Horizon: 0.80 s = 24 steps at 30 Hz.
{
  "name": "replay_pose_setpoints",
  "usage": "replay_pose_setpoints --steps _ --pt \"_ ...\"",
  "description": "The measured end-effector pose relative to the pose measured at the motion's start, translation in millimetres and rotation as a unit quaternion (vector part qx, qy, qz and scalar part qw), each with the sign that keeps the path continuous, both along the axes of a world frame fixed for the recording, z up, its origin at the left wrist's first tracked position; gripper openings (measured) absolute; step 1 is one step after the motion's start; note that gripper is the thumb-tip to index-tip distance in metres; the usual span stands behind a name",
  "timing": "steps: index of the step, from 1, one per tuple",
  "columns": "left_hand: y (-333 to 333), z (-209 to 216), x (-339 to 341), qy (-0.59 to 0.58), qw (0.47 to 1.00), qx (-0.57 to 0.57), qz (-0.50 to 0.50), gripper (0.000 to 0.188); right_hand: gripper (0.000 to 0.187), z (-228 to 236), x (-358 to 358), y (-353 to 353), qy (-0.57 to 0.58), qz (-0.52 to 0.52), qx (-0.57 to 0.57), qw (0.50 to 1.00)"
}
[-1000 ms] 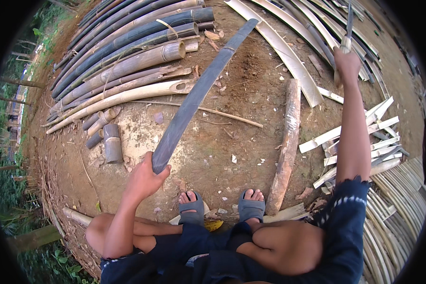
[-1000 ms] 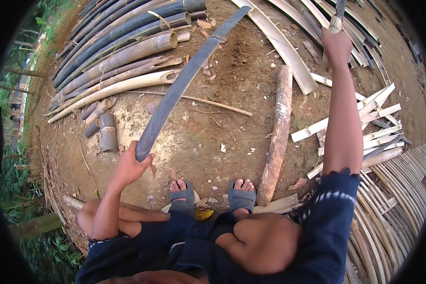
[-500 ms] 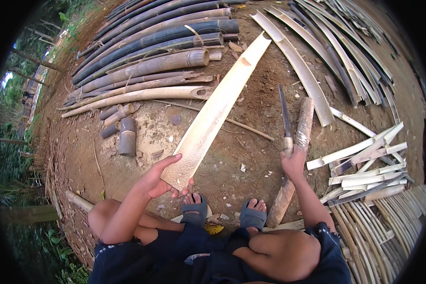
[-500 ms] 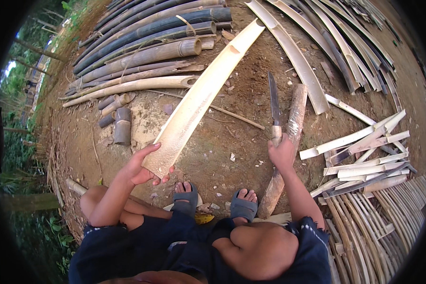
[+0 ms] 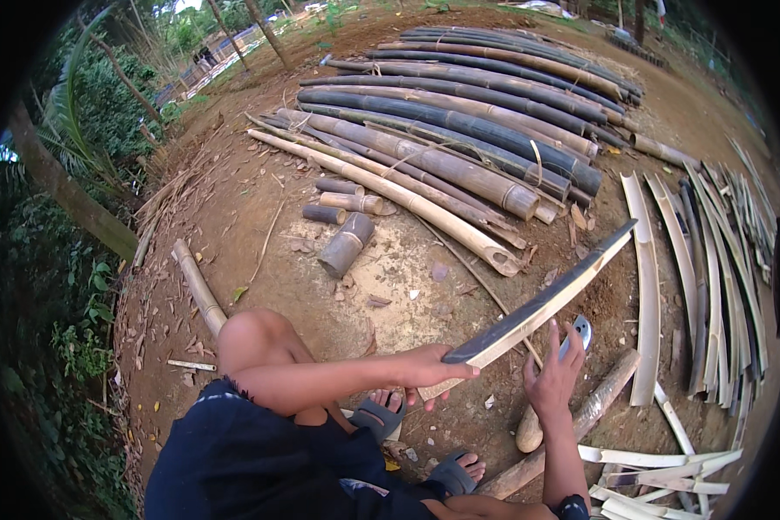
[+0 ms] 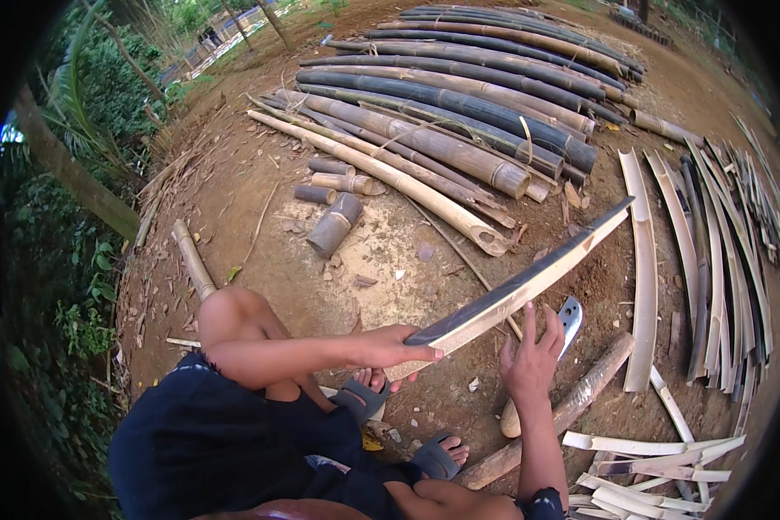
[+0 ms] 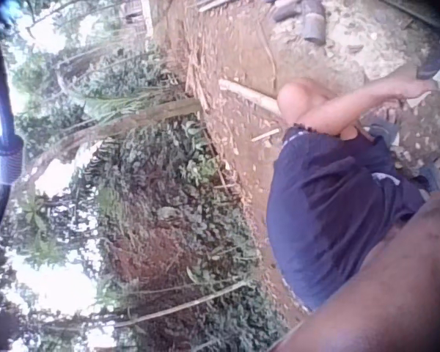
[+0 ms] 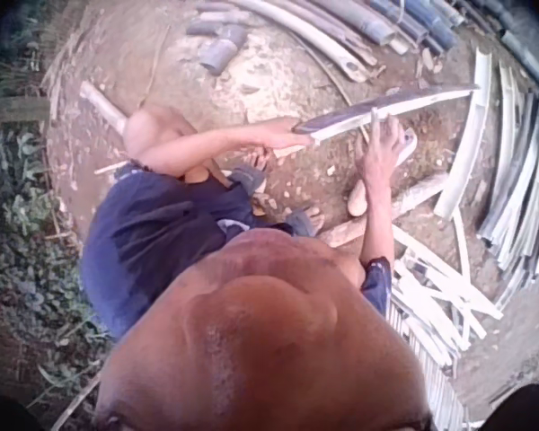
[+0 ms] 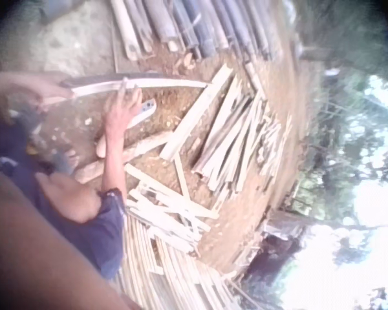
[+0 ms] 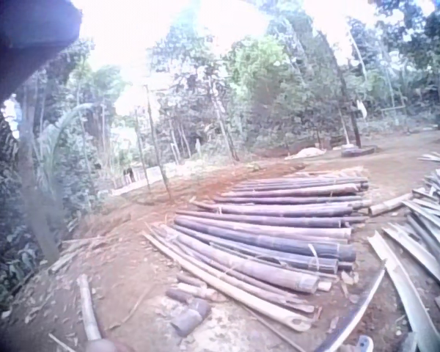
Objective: The person splits bamboo poles into strips by striking a large knife with a wooden log. They position the blade at the end of a bamboo section and drive it through the fibers by hitting the back of the knife repeatedly with the log.
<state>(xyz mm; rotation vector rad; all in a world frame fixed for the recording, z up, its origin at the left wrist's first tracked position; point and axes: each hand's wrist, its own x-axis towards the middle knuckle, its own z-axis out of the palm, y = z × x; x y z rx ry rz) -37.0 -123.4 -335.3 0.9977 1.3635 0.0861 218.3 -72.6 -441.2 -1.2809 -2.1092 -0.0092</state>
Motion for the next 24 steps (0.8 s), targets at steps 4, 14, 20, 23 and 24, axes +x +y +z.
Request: replay_pose_setpoints --steps 4,14,20,23,24 --pt "-2 10 3 0.113 0.985 0.089 -0.091 0.084 0.058 62 -25 29 -0.124 0.175 0.113 0.970" --pt "19 167 -19 -0.017 0.890 0.454 -0.048 0.083 0.037 180 -19 92 -0.048 0.093 0.192 0.976" --pt "72 316 -31 0.041 0.626 0.769 0.119 0.034 0.012 354 -70 98 0.013 0.108 0.161 0.981" --pt "84 384 -32 0.090 0.610 0.784 0.070 0.039 0.017 388 -81 97 0.113 0.112 0.095 0.983" --pt "92 392 -29 0.091 0.600 0.793 0.056 0.041 0.018 393 -78 97 0.119 0.092 0.094 0.984"
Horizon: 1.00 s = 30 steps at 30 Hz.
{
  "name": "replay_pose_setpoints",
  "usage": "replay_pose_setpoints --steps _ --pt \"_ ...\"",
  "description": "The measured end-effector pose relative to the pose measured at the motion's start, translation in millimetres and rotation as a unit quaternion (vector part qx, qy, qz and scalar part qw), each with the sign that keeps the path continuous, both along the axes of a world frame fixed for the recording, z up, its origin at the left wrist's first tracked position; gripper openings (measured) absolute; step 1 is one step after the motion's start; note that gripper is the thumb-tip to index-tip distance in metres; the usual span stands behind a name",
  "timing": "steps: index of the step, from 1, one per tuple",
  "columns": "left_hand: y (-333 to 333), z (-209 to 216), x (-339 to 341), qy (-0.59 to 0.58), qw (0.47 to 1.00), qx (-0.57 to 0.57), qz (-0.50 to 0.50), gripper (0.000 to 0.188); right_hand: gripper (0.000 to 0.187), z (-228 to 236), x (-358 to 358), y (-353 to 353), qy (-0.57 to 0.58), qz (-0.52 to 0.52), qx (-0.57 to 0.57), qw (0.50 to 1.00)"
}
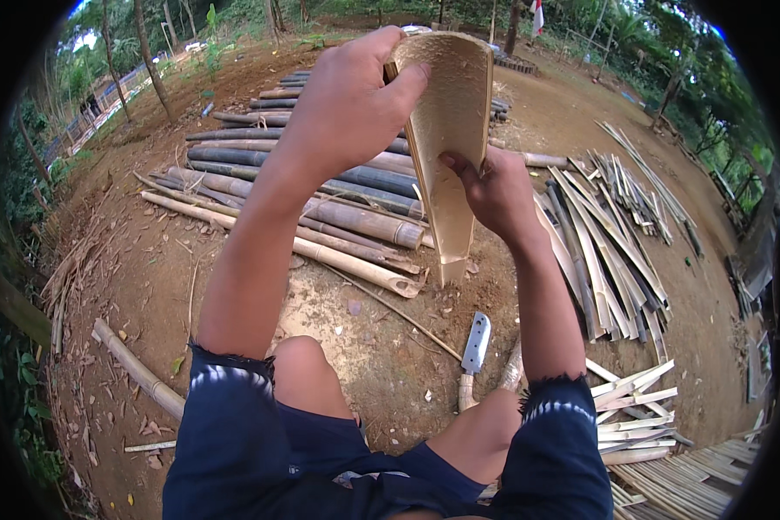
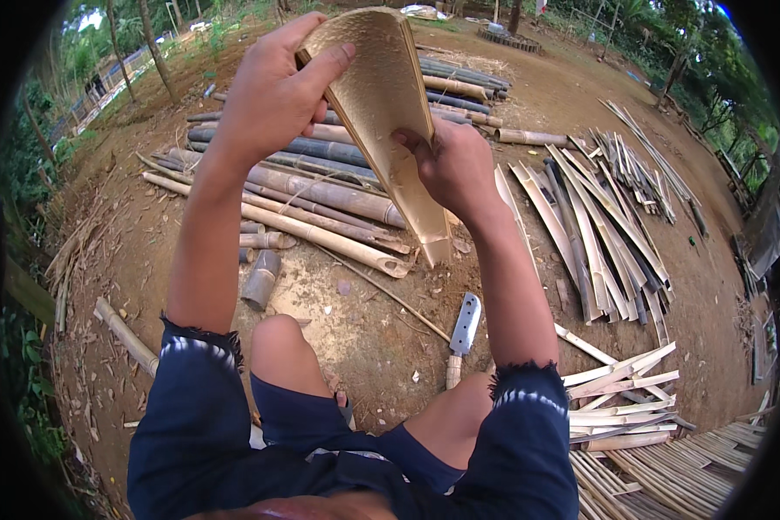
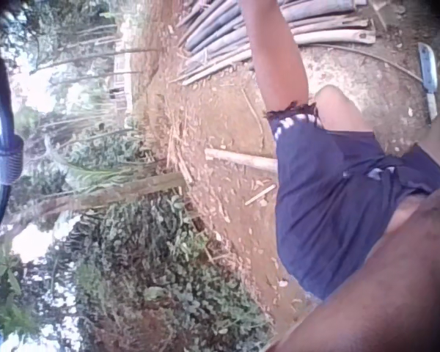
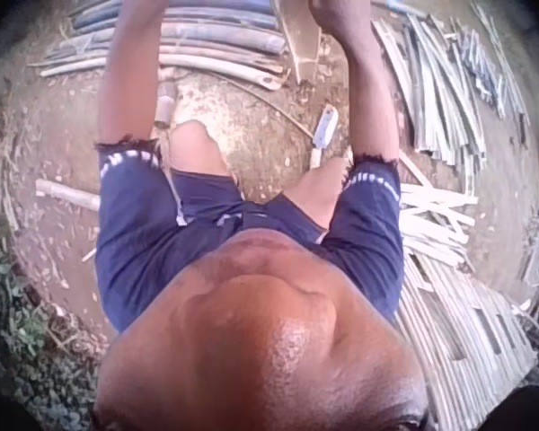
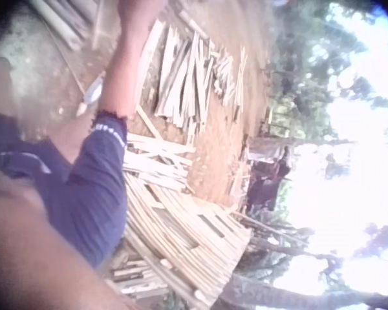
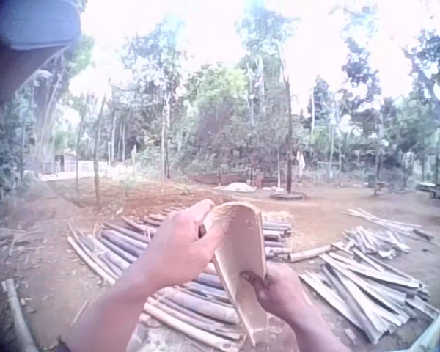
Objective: The person splits bamboo poles into strips by striking a large knife with a wooden log. They position the blade at the end of a bamboo section and drive it through the fibers by hitting the back of the knife repeatedly with the log.
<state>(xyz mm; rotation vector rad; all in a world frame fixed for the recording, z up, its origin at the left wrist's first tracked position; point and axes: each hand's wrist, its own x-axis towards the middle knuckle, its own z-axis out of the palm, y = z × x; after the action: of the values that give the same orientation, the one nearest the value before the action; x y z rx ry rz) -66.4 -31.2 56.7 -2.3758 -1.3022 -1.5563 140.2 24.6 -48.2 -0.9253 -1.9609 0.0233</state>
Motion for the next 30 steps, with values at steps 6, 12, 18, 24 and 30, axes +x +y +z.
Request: replay_pose_setpoints --steps 6,12,18,24,30 --pt "16 24 7 0.054 0.998 -0.016 0.001 0.050 0.023 3 2 -5 0.058 -0.031 -0.022 0.998" --pt "22 46 38 0.073 0.992 -0.089 -0.042 0.048 0.042 -96 77 13 0.228 -0.021 0.002 0.973" --pt "45 36 30 0.027 0.996 -0.077 -0.031 0.070 0.076 -489 137 -47 -0.071 -0.354 -0.604 0.711" --pt "39 43 38 0.015 0.984 -0.162 -0.071 0.074 0.080 -569 98 -116 -0.080 -0.453 -0.652 0.603" --pt "24 39 31 -0.023 0.982 -0.175 -0.064 0.049 0.063 -553 95 -129 -0.028 -0.420 -0.663 0.620"
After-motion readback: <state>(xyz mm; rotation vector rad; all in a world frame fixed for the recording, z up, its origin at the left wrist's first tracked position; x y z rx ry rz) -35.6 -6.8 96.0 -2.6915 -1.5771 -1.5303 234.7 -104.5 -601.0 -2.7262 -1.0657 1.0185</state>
